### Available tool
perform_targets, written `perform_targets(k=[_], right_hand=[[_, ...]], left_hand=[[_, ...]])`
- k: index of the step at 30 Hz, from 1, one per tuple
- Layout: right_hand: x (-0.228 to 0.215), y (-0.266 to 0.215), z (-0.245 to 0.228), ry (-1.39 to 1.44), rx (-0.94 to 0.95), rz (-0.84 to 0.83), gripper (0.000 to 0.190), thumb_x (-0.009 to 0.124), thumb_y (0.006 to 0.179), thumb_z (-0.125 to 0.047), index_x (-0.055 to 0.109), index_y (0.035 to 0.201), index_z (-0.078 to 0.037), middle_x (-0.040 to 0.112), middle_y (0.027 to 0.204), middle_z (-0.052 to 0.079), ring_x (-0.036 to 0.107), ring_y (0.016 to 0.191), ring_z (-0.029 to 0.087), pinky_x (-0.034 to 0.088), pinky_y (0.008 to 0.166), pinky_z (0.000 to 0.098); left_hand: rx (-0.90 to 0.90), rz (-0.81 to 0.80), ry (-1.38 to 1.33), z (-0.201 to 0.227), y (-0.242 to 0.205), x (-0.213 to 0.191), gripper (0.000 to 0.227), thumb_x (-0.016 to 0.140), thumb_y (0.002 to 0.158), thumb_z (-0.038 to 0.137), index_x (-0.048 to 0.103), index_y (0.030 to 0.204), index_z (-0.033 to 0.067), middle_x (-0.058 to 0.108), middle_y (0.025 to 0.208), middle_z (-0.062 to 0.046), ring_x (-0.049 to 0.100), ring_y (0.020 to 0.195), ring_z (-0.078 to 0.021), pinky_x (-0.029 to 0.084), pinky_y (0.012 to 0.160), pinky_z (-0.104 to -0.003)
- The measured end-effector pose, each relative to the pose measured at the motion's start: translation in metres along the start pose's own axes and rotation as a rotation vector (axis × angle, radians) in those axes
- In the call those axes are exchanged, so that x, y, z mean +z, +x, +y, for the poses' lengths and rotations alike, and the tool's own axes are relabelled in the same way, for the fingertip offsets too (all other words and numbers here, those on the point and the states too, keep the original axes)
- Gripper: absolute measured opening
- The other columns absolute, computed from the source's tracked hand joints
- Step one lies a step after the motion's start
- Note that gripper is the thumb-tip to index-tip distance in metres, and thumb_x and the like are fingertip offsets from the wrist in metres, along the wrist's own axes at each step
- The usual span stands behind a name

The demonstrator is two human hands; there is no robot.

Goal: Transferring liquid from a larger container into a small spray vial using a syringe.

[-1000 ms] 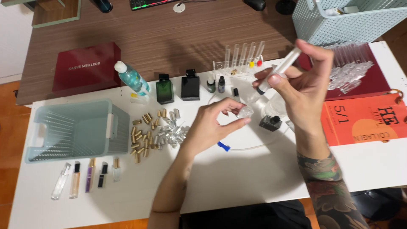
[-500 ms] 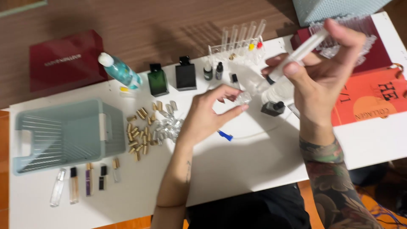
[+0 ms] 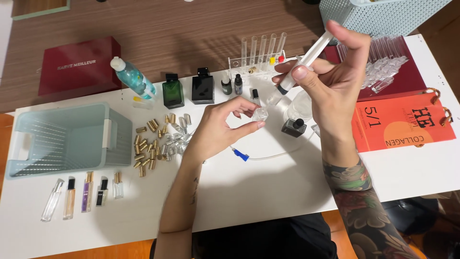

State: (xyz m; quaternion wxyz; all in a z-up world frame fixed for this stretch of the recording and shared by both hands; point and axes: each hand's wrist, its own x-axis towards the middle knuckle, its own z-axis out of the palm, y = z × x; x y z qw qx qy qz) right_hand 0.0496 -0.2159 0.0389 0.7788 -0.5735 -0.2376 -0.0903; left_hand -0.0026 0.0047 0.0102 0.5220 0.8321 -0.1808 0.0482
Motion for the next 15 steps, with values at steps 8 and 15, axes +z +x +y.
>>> perform_targets(k=[8,15], right_hand=[[-0.012,-0.002,0.019,-0.026,-0.095,-0.129,0.054,0.07,0.114,0.008,0.031,0.149,-0.005,0.073,0.11,0.026,0.079,0.098,0.034,0.063,0.089,0.042],[-0.008,0.0,0.018,-0.083,-0.091,-0.162,0.05,0.07,0.112,0.009,0.033,0.144,-0.005,0.072,0.11,0.025,0.079,0.096,0.033,0.063,0.086,0.0408]], left_hand=[[0.007,0.004,-0.048,0.001,-0.002,0.003,0.032,0.085,0.086,0.027,0.072,0.107,0.0055,0.076,0.099,-0.001,0.066,0.088,-0.0106,0.056,0.085,-0.027],[0.012,0.001,-0.056,0.0,-0.003,0.0,0.03,0.084,0.088,0.027,0.072,0.106,0.006,0.077,0.101,0.0,0.069,0.091,-0.0094,0.056,0.087,-0.027]])
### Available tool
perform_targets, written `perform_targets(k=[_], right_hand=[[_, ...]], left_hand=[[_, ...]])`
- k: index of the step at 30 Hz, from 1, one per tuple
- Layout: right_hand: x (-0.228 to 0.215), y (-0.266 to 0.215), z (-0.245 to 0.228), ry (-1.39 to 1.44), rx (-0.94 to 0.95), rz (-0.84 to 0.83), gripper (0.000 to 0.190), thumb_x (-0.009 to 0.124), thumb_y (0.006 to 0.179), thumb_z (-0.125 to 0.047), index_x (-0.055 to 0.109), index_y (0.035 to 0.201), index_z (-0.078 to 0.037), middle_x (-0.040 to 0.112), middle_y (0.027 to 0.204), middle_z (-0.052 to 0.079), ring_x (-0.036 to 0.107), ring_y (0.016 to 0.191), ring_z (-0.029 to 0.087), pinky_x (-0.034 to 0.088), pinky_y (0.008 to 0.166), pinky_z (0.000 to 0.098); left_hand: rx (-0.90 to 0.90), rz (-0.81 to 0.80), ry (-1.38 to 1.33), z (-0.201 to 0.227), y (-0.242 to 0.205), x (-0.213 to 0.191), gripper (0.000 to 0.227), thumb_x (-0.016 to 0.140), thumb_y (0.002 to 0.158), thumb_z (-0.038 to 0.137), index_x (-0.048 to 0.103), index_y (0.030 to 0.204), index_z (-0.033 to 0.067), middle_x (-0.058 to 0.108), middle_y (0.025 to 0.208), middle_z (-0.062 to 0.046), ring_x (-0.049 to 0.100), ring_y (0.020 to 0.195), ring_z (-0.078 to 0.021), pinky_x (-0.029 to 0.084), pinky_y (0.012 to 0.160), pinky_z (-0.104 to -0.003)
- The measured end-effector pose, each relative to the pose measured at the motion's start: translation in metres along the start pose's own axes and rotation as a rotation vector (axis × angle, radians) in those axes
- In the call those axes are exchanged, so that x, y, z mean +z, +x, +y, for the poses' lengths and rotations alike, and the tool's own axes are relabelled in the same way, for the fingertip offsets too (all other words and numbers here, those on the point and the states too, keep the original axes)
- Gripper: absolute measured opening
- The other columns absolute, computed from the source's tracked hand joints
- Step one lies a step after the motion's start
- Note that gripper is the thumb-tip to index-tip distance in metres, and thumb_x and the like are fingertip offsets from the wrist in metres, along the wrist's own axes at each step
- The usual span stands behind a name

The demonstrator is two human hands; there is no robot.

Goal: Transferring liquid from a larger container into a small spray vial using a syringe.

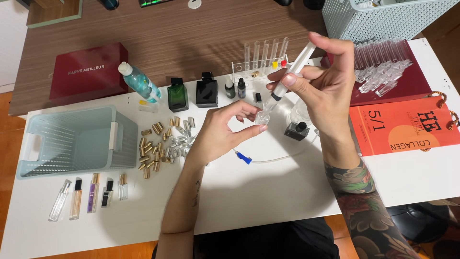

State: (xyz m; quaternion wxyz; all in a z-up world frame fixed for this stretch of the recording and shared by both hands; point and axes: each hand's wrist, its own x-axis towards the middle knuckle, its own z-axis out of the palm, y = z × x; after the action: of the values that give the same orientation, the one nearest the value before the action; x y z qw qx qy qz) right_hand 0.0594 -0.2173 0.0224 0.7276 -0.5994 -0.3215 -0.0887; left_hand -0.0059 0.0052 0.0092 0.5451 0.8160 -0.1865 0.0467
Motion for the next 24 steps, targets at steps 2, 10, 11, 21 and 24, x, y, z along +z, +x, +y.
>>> perform_targets(k=[2,10,11,21,24], right_hand=[[0.002,0.002,-0.003,0.005,0.014,0.026,0.051,0.069,0.108,0.009,0.034,0.142,-0.004,0.067,0.118,0.022,0.079,0.096,0.033,0.063,0.086,0.0418],[-0.004,-0.004,0.005,0.062,0.027,0.002,0.044,0.069,0.111,0.01,0.036,0.137,-0.004,0.073,0.107,0.025,0.078,0.099,0.033,0.063,0.09,0.0432],[-0.004,-0.004,0.006,0.054,0.016,-0.005,0.042,0.069,0.112,0.01,0.037,0.137,-0.003,0.073,0.105,0.025,0.078,0.098,0.032,0.063,0.091,0.0431],[-0.003,-0.005,0.005,0.044,0.006,0.021,0.029,0.071,0.108,0.01,0.049,0.124,0.001,0.072,0.104,0.021,0.077,0.1,0.03,0.063,0.092,0.0435],[-0.004,-0.006,0.006,0.057,0.004,0.011,0.026,0.071,0.108,0.01,0.05,0.121,0.002,0.073,0.101,0.021,0.078,0.098,0.03,0.063,0.09,0.0436]], left_hand=[[0.001,0.001,-0.006,0.002,0.0,0.0,0.03,0.084,0.088,0.027,0.071,0.106,0.006,0.077,0.101,0.0,0.07,0.091,-0.0096,0.056,0.086,-0.027],[-0.005,-0.012,0.0,0.004,0.001,0.0,0.029,0.083,0.088,0.026,0.071,0.105,0.0064,0.077,0.099,-0.001,0.072,0.091,-0.0106,0.056,0.086,-0.028],[-0.003,-0.015,0.003,0.004,0.0,-0.001,0.028,0.083,0.088,0.026,0.071,0.105,0.0064,0.078,0.099,-0.001,0.071,0.091,-0.0108,0.056,0.086,-0.028],[0.0,-0.02,0.011,0.004,0.0,0.0,0.028,0.082,0.089,0.026,0.07,0.105,0.0063,0.076,0.098,-0.001,0.07,0.09,-0.0111,0.057,0.086,-0.028],[-0.016,-0.022,0.028,0.006,-0.001,-0.001,0.029,0.083,0.088,0.026,0.071,0.106,0.0061,0.076,0.097,-0.001,0.069,0.088,-0.0119,0.057,0.084,-0.028]])
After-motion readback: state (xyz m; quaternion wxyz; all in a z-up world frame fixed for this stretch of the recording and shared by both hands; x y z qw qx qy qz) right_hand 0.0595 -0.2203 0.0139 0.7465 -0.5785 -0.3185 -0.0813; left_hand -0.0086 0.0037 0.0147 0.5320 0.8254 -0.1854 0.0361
